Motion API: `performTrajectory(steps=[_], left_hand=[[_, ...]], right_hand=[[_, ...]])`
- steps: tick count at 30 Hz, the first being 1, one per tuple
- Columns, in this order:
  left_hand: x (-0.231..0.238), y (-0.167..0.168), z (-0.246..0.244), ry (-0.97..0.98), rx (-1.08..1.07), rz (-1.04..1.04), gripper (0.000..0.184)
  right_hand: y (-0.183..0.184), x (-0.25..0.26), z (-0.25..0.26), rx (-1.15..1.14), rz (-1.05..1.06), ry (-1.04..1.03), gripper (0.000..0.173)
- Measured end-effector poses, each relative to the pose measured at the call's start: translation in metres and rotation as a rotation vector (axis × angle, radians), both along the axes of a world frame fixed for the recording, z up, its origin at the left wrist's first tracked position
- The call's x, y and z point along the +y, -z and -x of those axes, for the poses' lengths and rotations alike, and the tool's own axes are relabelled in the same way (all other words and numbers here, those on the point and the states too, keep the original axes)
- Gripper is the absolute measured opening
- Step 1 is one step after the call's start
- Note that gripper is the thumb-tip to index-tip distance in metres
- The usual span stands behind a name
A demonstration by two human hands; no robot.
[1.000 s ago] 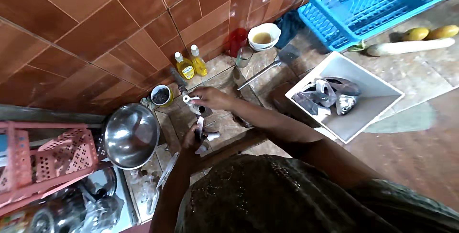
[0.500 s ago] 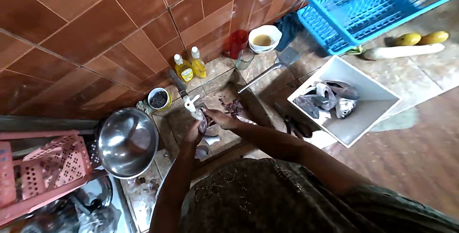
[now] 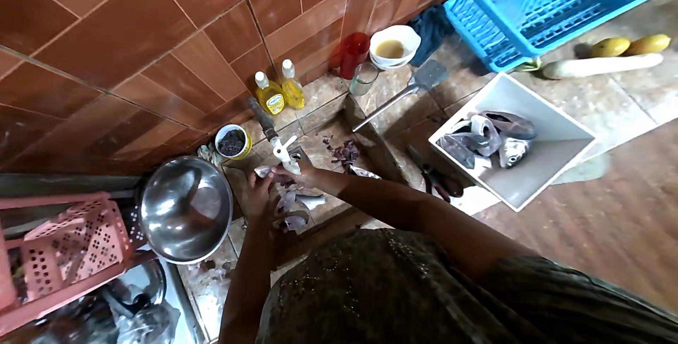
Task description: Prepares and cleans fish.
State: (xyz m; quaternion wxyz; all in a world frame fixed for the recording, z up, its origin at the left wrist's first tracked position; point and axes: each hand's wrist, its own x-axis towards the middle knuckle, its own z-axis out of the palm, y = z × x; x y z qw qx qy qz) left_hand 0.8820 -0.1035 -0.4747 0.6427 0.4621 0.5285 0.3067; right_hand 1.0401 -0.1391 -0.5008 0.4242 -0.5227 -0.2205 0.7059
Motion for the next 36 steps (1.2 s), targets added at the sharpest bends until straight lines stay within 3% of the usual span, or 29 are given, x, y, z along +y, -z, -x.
performTrajectory(steps=[4, 6, 8, 11, 15, 18, 21, 29, 33, 36], left_hand=[[-0.007, 0.023, 0.003, -0.034, -0.267, 0.146, 0.043], [-0.016, 0.031, -0.004, -0.033, -0.296, 0.273, 0.033], [-0.025, 0.030, -0.016, -0.017, -0.280, 0.352, 0.035], [-0.034, 0.029, -0.029, 0.013, -0.356, 0.393, 0.033], [-0.034, 0.025, -0.042, 0.021, -0.465, 0.416, 0.030], [-0.031, 0.019, -0.047, 0.096, -0.473, 0.346, 0.029], [-0.027, 0.017, -0.045, 0.122, -0.477, 0.239, 0.025], [-0.032, 0.004, -0.014, 0.177, -0.336, 0.246, 0.046], [-0.035, 0.012, -0.006, 0.161, -0.292, 0.226, 0.044], [-0.039, 0.012, -0.009, 0.069, -0.327, 0.264, 0.041]], right_hand=[[-0.012, -0.006, -0.017, -0.304, -0.119, -0.203, 0.036], [-0.018, -0.010, -0.029, -0.495, -0.122, -0.294, 0.033], [-0.031, -0.017, -0.040, -0.575, -0.134, -0.295, 0.027], [-0.038, -0.031, -0.055, -0.512, -0.146, -0.179, 0.026], [-0.026, -0.055, -0.068, 0.009, -0.011, 0.155, 0.028], [-0.011, -0.068, -0.073, 0.171, 0.106, 0.166, 0.037], [-0.006, -0.075, -0.072, 0.231, 0.075, 0.122, 0.031], [-0.005, -0.042, -0.051, 0.001, -0.134, 0.081, 0.035], [-0.011, -0.029, -0.039, -0.288, -0.204, -0.077, 0.027], [-0.014, -0.028, -0.036, -0.384, -0.210, -0.056, 0.024]])
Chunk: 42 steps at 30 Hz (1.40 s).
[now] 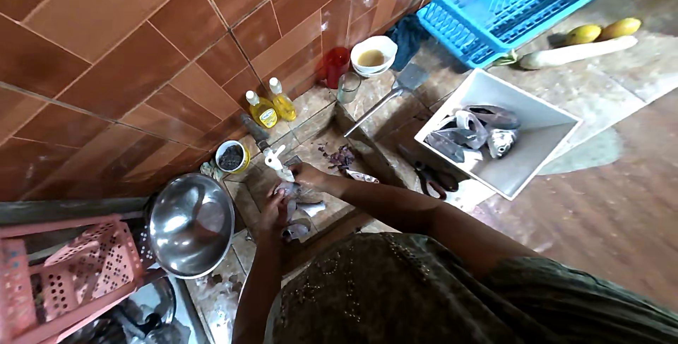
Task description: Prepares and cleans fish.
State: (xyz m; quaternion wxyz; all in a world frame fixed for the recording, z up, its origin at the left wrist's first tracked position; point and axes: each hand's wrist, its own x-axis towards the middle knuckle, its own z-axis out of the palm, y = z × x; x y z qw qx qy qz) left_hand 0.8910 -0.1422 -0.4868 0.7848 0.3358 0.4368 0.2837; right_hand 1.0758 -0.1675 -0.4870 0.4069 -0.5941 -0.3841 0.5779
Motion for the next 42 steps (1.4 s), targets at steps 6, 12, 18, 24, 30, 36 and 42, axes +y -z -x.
performTrajectory(steps=[6, 12, 18, 24, 30, 36, 42], left_hand=[[-0.017, 0.012, -0.026, -0.048, -0.054, 0.094, 0.028], [-0.003, 0.023, -0.049, 0.069, 0.088, 0.137, 0.039], [0.020, -0.003, -0.059, 0.353, 0.216, -0.089, 0.040], [0.018, 0.050, -0.028, 1.026, 0.833, -0.519, 0.051], [-0.033, 0.092, -0.011, 1.478, 1.114, -0.987, 0.063], [-0.036, 0.096, -0.023, 1.558, 1.160, -1.011, 0.056], [-0.016, 0.080, -0.028, 1.348, 0.914, -0.594, 0.053]], right_hand=[[-0.019, -0.005, -0.017, -0.432, -0.098, -0.221, 0.036], [-0.049, -0.042, -0.049, -0.495, -0.227, -0.032, 0.026], [-0.042, -0.119, -0.123, -0.628, -0.180, 0.159, 0.022], [-0.072, -0.230, -0.220, -0.806, -0.100, 0.740, 0.031], [-0.083, -0.248, -0.231, -1.076, 0.168, 0.622, 0.036], [-0.049, -0.151, -0.127, -0.811, -0.107, 0.194, 0.025], [-0.004, -0.019, -0.019, -0.065, 0.071, -0.092, 0.030]])
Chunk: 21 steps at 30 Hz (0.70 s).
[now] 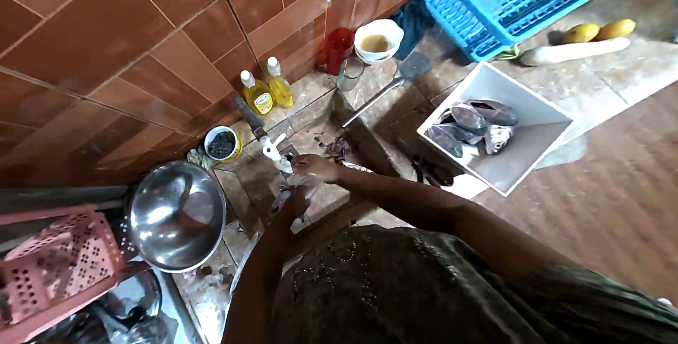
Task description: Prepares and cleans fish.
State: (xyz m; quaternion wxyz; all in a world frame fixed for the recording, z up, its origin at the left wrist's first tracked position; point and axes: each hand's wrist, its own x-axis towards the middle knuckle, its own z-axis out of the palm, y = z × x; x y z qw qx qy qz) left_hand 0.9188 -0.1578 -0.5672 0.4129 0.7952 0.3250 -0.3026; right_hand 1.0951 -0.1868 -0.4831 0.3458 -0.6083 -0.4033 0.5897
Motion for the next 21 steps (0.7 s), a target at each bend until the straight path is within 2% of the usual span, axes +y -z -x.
performTrajectory(steps=[1, 3, 5, 6, 8, 9, 12, 14, 16, 18, 21], left_hand=[[0.004, -0.002, 0.003, -0.172, -0.054, 0.111, 0.055], [0.010, 0.000, 0.011, -0.629, -0.224, 0.326, 0.055], [0.010, -0.010, 0.015, -1.102, -0.379, 0.500, 0.042], [0.012, -0.022, 0.015, -1.217, -0.449, 0.563, 0.039], [0.017, -0.031, 0.013, -1.271, -0.589, 0.658, 0.040], [0.018, -0.029, 0.008, -1.279, -0.653, 0.673, 0.039], [0.015, -0.038, -0.015, -1.289, -0.757, 0.564, 0.037], [0.013, -0.052, -0.032, -1.306, -0.823, 0.529, 0.034], [0.015, -0.054, -0.044, -1.353, -0.805, 0.551, 0.031], [0.017, -0.059, -0.045, -1.353, -0.726, 0.557, 0.034], [0.020, -0.067, -0.038, -1.335, -0.711, 0.528, 0.032]], right_hand=[[0.008, 0.014, 0.013, 0.176, 0.076, 0.073, 0.030], [0.011, 0.029, 0.026, 0.352, 0.187, 0.116, 0.029], [-0.001, 0.033, 0.028, 0.331, 0.215, -0.031, 0.030], [-0.008, 0.032, 0.026, 0.266, 0.187, -0.109, 0.029], [-0.019, 0.029, 0.021, 0.035, 0.069, -0.152, 0.028], [-0.018, 0.024, 0.017, -0.084, 0.002, -0.089, 0.028], [0.009, 0.007, 0.008, -0.250, -0.029, 0.062, 0.036], [0.023, -0.008, 0.008, -0.101, 0.137, 0.081, 0.047], [0.024, -0.019, 0.012, 0.157, 0.279, 0.138, 0.052], [0.024, -0.026, 0.009, 0.347, 0.272, 0.166, 0.049], [0.028, -0.029, 0.006, 0.441, 0.184, 0.130, 0.044]])
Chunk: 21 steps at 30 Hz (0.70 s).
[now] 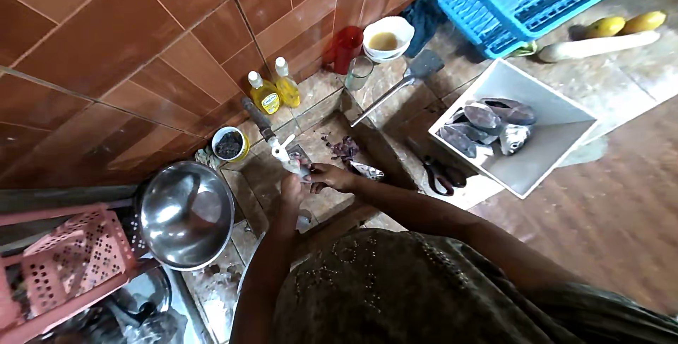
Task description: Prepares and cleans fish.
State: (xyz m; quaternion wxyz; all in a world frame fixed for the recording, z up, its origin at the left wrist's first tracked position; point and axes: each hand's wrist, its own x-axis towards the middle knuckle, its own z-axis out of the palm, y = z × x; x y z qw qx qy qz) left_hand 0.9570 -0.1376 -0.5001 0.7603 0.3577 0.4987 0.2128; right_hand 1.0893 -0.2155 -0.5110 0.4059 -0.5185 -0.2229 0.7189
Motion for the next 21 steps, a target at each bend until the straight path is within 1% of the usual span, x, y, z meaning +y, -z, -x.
performTrajectory(steps=[2, 4, 5, 6, 8, 10, 11, 13, 14, 15, 17, 18, 21], left_hand=[[0.003, -0.005, 0.004, -0.063, 0.017, 0.012, 0.035], [0.007, -0.012, 0.008, -0.152, 0.025, 0.043, 0.049], [0.009, -0.014, 0.011, -0.190, -0.002, 0.034, 0.053], [0.010, -0.016, 0.013, -0.223, -0.034, 0.013, 0.052], [0.011, -0.016, 0.022, -0.282, -0.094, -0.027, 0.042], [0.013, -0.014, 0.030, -0.328, -0.118, -0.053, 0.030], [0.014, -0.014, 0.034, -0.334, -0.131, -0.049, 0.028], [0.018, -0.012, 0.043, -0.333, -0.110, 0.005, 0.032], [0.021, -0.012, 0.047, -0.337, -0.072, 0.036, 0.032], [0.023, -0.012, 0.050, -0.337, -0.036, 0.058, 0.028], [0.025, -0.013, 0.052, -0.322, 0.019, 0.092, 0.028], [0.025, -0.012, 0.052, -0.308, 0.011, 0.113, 0.027], [0.022, -0.016, 0.043, -0.331, 0.015, 0.187, 0.024]], right_hand=[[-0.004, 0.003, 0.002, 0.016, -0.041, -0.015, 0.043], [-0.009, 0.008, 0.004, 0.045, -0.059, -0.021, 0.042], [-0.012, 0.012, 0.005, 0.049, -0.068, -0.029, 0.040], [-0.013, 0.015, 0.005, 0.038, -0.072, -0.046, 0.037], [-0.012, 0.021, 0.007, -0.015, -0.054, -0.089, 0.029], [-0.009, 0.026, 0.008, -0.053, -0.016, -0.129, 0.028], [-0.007, 0.029, 0.008, -0.052, 0.005, -0.141, 0.028], [-0.006, 0.035, 0.007, -0.052, 0.038, -0.139, 0.027], [-0.007, 0.038, 0.007, -0.089, 0.039, -0.123, 0.027], [-0.009, 0.041, 0.007, -0.154, 0.019, -0.121, 0.027], [-0.011, 0.043, 0.008, -0.267, -0.058, -0.137, 0.029], [-0.012, 0.043, 0.008, -0.279, -0.090, -0.137, 0.031], [-0.015, 0.039, 0.010, -0.203, -0.130, -0.118, 0.035]])
